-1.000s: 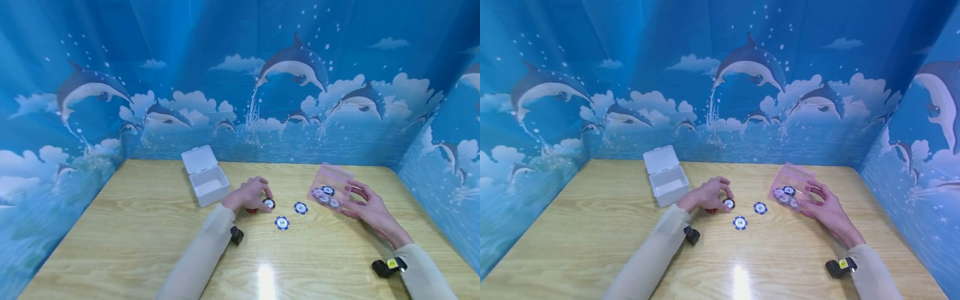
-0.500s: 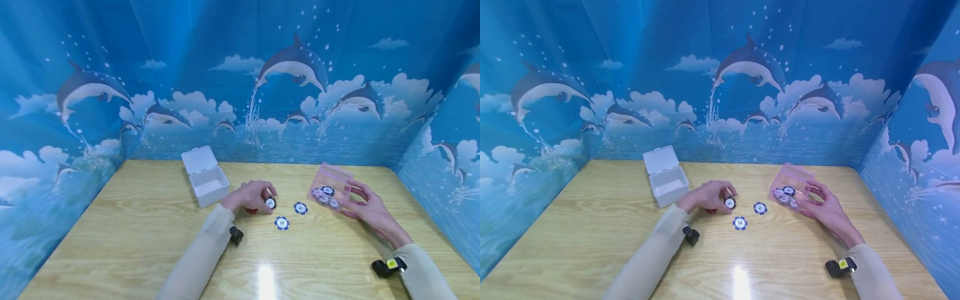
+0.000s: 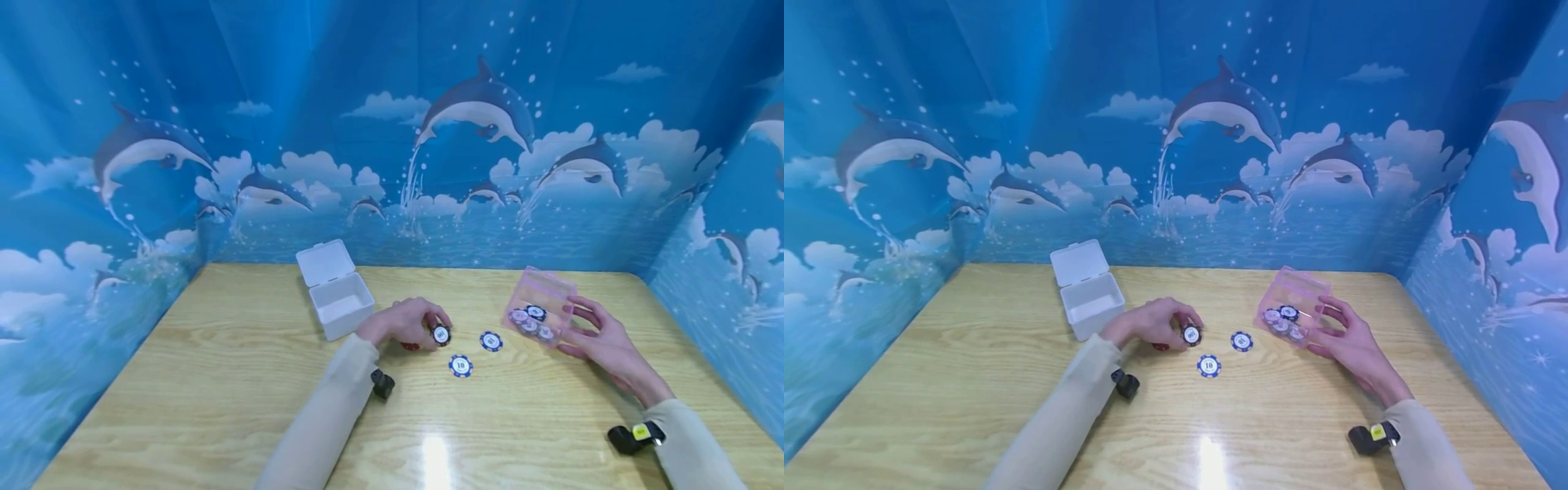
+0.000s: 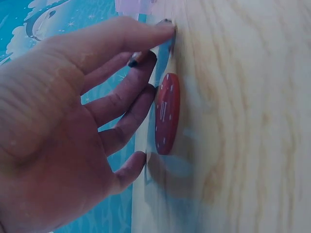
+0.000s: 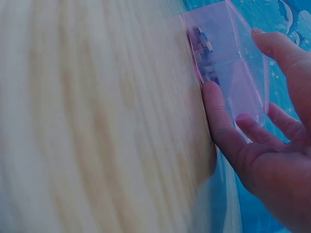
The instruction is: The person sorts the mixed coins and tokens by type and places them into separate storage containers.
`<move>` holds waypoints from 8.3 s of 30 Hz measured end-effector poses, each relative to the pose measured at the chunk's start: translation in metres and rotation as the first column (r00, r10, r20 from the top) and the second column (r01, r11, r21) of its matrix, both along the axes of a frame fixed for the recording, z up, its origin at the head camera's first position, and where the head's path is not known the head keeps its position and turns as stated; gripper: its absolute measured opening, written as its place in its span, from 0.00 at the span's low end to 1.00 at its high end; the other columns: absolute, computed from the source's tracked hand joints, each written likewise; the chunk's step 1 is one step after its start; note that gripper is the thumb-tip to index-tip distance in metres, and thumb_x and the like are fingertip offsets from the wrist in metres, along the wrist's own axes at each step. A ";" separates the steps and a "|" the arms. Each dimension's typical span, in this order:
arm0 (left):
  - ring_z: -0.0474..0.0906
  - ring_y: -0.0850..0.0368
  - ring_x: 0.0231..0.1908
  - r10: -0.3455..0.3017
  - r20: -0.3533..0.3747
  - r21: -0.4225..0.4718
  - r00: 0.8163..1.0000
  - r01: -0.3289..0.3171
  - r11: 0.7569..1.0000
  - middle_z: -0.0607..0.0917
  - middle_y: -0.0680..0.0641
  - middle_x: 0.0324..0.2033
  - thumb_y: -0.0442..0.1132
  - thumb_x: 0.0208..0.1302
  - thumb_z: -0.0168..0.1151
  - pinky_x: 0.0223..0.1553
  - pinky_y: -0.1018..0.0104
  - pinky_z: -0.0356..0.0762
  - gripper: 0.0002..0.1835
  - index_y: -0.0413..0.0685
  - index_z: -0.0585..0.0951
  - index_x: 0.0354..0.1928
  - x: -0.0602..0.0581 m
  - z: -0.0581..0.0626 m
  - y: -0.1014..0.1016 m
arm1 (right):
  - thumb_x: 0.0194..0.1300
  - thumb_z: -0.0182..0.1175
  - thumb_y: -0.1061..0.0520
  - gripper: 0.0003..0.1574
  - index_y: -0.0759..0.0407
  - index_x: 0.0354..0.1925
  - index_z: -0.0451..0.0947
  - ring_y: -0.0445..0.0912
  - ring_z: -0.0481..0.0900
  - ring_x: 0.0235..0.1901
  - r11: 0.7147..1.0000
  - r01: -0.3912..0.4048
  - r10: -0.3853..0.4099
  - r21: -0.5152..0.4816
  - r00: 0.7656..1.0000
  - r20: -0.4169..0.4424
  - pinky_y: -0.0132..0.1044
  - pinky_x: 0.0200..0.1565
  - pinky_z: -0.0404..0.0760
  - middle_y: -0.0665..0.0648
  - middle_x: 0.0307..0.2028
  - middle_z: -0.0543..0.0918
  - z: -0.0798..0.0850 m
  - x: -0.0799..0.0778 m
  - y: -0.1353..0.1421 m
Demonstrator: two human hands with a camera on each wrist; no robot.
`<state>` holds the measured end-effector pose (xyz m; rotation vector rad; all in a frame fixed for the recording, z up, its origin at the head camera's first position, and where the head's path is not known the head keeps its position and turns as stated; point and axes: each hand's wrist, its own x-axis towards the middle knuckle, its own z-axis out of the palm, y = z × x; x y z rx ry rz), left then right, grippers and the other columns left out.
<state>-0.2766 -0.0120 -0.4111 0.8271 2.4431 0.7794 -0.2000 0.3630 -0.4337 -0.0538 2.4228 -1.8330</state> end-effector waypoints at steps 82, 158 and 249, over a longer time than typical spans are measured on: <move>0.75 0.52 0.59 0.229 -0.063 0.397 0.972 -0.186 0.899 0.78 0.48 0.60 0.44 0.56 0.78 0.58 0.61 0.78 0.26 0.57 0.81 0.58 0.008 -0.008 0.088 | 0.72 0.64 0.56 0.56 0.60 0.81 0.39 0.28 0.80 0.47 1.000 0.009 -0.009 0.012 0.999 0.032 0.37 0.49 0.88 0.73 0.77 0.48 0.003 0.001 -0.003; 0.81 0.52 0.54 0.239 0.071 0.434 0.969 -0.245 0.867 0.83 0.47 0.58 0.49 0.61 0.75 0.53 0.69 0.80 0.24 0.52 0.82 0.58 0.006 -0.006 0.108 | 0.72 0.64 0.56 0.51 0.58 0.80 0.45 0.28 0.80 0.46 1.000 0.018 -0.018 0.019 1.000 0.001 0.35 0.47 0.88 0.74 0.75 0.50 0.002 0.002 -0.002; 0.73 0.65 0.43 0.004 -0.075 -0.045 0.997 -0.007 0.999 0.82 0.63 0.30 0.47 0.58 0.77 0.76 0.27 0.34 0.23 0.72 0.84 0.56 0.018 -0.004 0.075 | 0.73 0.63 0.55 0.52 0.58 0.81 0.42 0.26 0.79 0.47 1.000 0.009 -0.009 0.027 1.000 0.009 0.36 0.48 0.88 0.74 0.76 0.49 0.002 0.001 -0.002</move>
